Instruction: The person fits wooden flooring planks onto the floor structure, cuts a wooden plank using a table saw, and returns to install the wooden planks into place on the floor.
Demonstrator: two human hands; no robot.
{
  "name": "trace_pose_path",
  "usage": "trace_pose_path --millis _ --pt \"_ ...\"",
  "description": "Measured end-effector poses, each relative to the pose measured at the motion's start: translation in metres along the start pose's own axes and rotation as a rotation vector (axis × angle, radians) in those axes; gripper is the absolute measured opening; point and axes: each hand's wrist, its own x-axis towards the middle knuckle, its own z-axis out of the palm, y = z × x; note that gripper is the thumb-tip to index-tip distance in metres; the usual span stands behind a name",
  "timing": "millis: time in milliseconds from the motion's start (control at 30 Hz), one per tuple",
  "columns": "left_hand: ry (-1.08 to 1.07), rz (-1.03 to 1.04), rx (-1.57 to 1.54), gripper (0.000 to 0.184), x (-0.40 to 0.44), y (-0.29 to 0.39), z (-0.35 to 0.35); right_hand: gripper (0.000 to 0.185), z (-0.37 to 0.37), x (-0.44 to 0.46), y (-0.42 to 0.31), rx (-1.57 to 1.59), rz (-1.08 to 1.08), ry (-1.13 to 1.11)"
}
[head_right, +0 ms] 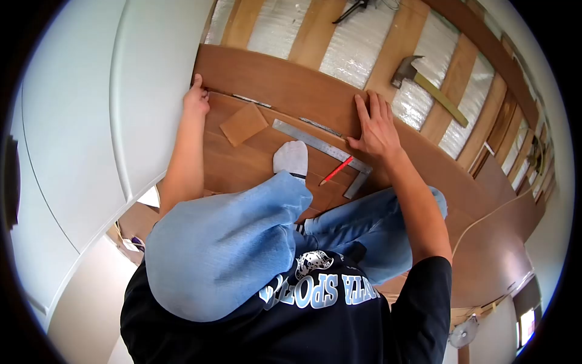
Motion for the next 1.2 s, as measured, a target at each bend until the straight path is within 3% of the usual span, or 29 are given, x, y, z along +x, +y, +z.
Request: trace_pose_path --millis 100,300,367,500,767,1200 --pt "-0.032 -0.034 0.157 0.042 0.005 -0.002 -0.009 0.111 0.003 -0.003 0.007 0.016 -0.015 0.028" --pt "-0.196 -0.065 0.088 0.028 0.014 0.000 -0.021 0.107 0.003 -0.008 0.010 0.065 -0.041 0.055" --pt "-0.193 -0.046 0.037 0.026 0.018 0.000 -0.021 0.108 0.004 -0.011 0.009 0.060 -0.033 0.124" --pt "-0.189 -0.055 -0.013 0.026 0.002 0.004 -0.018 0.114 0.001 -0.033 0.002 0.013 0.204 0.137" --pt "-0.161 -0.020 0.108 0.033 -0.019 0.007 -0.004 0.109 0.009 -0.038 0.012 -0.017 0.159 0.195" --pt "-0.116 0.052 0.077 0.025 -0.009 0.002 -0.003 0.098 0.021 -0.041 0.015 -0.072 0.093 0.251"
